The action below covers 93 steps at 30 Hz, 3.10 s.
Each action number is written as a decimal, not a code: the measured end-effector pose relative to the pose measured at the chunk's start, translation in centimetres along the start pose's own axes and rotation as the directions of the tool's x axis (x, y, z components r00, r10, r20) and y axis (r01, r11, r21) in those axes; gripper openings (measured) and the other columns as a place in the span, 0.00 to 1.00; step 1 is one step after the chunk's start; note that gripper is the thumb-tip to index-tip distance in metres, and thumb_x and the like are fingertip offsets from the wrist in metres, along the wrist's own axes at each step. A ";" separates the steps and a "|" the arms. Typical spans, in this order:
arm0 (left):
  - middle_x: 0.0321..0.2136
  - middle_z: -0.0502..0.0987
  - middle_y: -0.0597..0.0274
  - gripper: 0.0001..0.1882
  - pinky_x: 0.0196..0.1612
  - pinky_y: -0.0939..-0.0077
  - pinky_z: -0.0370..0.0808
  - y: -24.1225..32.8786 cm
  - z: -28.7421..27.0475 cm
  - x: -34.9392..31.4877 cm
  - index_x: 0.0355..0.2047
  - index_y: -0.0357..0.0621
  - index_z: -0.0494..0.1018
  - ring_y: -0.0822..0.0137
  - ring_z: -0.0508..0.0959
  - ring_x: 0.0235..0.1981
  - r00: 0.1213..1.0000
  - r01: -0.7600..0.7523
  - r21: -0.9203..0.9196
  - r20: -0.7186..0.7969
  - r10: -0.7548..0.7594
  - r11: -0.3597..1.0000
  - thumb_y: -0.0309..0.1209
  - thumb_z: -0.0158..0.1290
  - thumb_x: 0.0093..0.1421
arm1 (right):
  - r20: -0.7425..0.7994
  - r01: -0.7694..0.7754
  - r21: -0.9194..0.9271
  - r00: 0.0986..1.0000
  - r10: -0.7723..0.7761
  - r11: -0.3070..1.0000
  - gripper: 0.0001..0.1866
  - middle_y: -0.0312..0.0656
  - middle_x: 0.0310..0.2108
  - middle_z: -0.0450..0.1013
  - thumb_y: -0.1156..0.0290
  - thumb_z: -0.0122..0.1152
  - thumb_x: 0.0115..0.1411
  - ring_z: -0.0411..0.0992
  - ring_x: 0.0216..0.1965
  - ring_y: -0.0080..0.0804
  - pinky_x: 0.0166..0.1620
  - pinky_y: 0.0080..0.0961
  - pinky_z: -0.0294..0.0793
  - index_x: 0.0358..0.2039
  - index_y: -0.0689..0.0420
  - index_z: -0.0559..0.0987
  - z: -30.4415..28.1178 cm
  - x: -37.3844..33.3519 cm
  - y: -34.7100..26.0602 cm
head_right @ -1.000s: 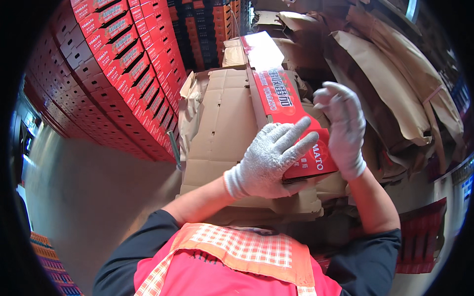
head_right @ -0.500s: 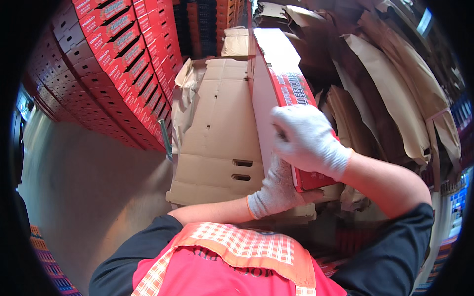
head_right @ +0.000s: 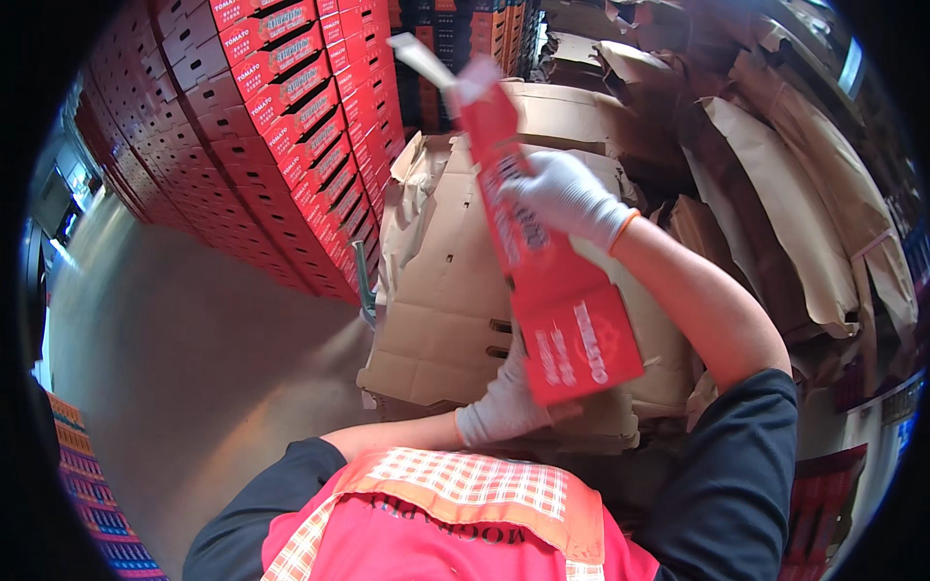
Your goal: The person repeatedly picks up flat red cardboard pieces, folds them into box shapes, and stacks them on a pile. The process is continuous and repetitive, with the person handling each box individually.
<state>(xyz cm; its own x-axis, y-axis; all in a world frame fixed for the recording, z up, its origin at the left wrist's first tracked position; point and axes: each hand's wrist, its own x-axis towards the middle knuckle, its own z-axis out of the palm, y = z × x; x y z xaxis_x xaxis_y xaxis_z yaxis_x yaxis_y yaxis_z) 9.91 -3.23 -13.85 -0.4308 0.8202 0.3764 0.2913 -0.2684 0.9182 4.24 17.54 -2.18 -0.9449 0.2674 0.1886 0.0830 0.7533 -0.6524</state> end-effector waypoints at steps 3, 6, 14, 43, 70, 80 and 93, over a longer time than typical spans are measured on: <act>0.61 0.69 0.43 0.42 0.66 0.64 0.63 1.8 -2.8 -1.8 0.66 0.37 0.60 0.50 0.69 0.63 0.709 0.431 0.079 0.587 -0.391 0.899 0.38 0.64 0.54 | 0.201 0.438 -0.481 0.898 -0.390 0.760 0.16 0.52 0.29 0.77 0.57 0.67 0.53 0.76 0.34 0.53 0.37 0.43 0.74 0.29 0.58 0.78 2.4 -2.1 3.5; 0.52 0.78 0.46 0.25 0.58 0.66 0.72 2.7 -8.0 -3.4 0.58 0.38 0.72 0.52 0.78 0.53 0.875 0.065 -0.054 0.483 -0.031 0.996 0.31 0.60 0.60 | 0.158 0.139 -0.807 0.987 -0.018 0.574 0.07 0.46 0.29 0.79 0.64 0.63 0.53 0.79 0.35 0.46 0.36 0.42 0.76 0.29 0.52 0.82 2.7 -4.4 9.6; 0.68 0.60 0.59 0.34 0.69 0.36 0.49 -8.3 -24.3 1.4 0.66 0.52 0.63 0.56 0.60 0.69 0.799 -0.595 0.797 0.600 0.027 -0.100 0.34 0.51 0.57 | 0.267 0.209 -0.806 0.963 0.026 0.554 0.10 0.40 0.33 0.79 0.70 0.63 0.46 0.78 0.39 0.42 0.36 0.39 0.79 0.31 0.51 0.82 4.7 -18.8 14.8; 0.57 0.73 0.52 0.29 0.65 0.55 0.57 -9.3 -19.6 -0.7 0.60 0.51 0.71 0.53 0.71 0.58 0.957 -0.113 0.931 0.196 -0.212 0.348 0.42 0.59 0.59 | 0.021 0.083 -0.397 0.996 -0.082 0.914 0.34 0.51 0.57 0.70 0.51 0.70 0.53 0.70 0.56 0.52 0.58 0.41 0.71 0.57 0.54 0.72 4.2 -24.0 12.2; 0.56 0.71 0.38 0.36 0.61 0.50 0.67 0.9 -4.2 -4.0 0.58 0.35 0.69 0.42 0.72 0.57 0.934 -0.194 0.558 0.357 -0.022 0.807 0.49 0.59 0.56 | -0.370 0.290 -0.142 0.871 -0.322 0.946 0.18 0.51 0.38 0.80 0.64 0.64 0.59 0.80 0.39 0.46 0.44 0.36 0.78 0.48 0.58 0.78 -0.1 -8.7 -3.9; 0.37 0.79 0.46 0.57 0.50 0.61 0.70 7.1 -6.7 12.0 0.42 0.32 0.77 0.53 0.78 0.43 0.916 -0.388 0.845 0.399 0.048 0.367 0.81 0.52 0.37 | -0.391 -0.084 -0.512 0.909 -0.145 0.855 0.14 0.50 0.27 0.79 0.59 0.63 0.59 0.79 0.29 0.49 0.35 0.39 0.78 0.36 0.58 0.78 -5.0 -11.7 -3.0; 0.34 0.78 0.45 0.50 0.46 0.60 0.72 5.7 -7.1 13.0 0.35 0.35 0.77 0.51 0.78 0.39 0.907 -0.409 0.777 0.405 0.117 0.479 0.76 0.58 0.36 | -0.303 -0.092 -0.277 0.953 0.003 0.956 0.12 0.52 0.19 0.73 0.65 0.63 0.62 0.76 0.23 0.48 0.27 0.35 0.73 0.32 0.63 0.77 -7.2 -10.0 -2.0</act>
<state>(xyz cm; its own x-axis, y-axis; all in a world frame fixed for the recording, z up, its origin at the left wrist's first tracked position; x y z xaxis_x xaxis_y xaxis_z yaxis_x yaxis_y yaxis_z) -0.14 2.33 -2.82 -0.0109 0.9169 0.3989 0.9792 -0.0710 0.1899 15.83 17.68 2.52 -0.8045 0.4394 0.3997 0.2537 0.8626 -0.4377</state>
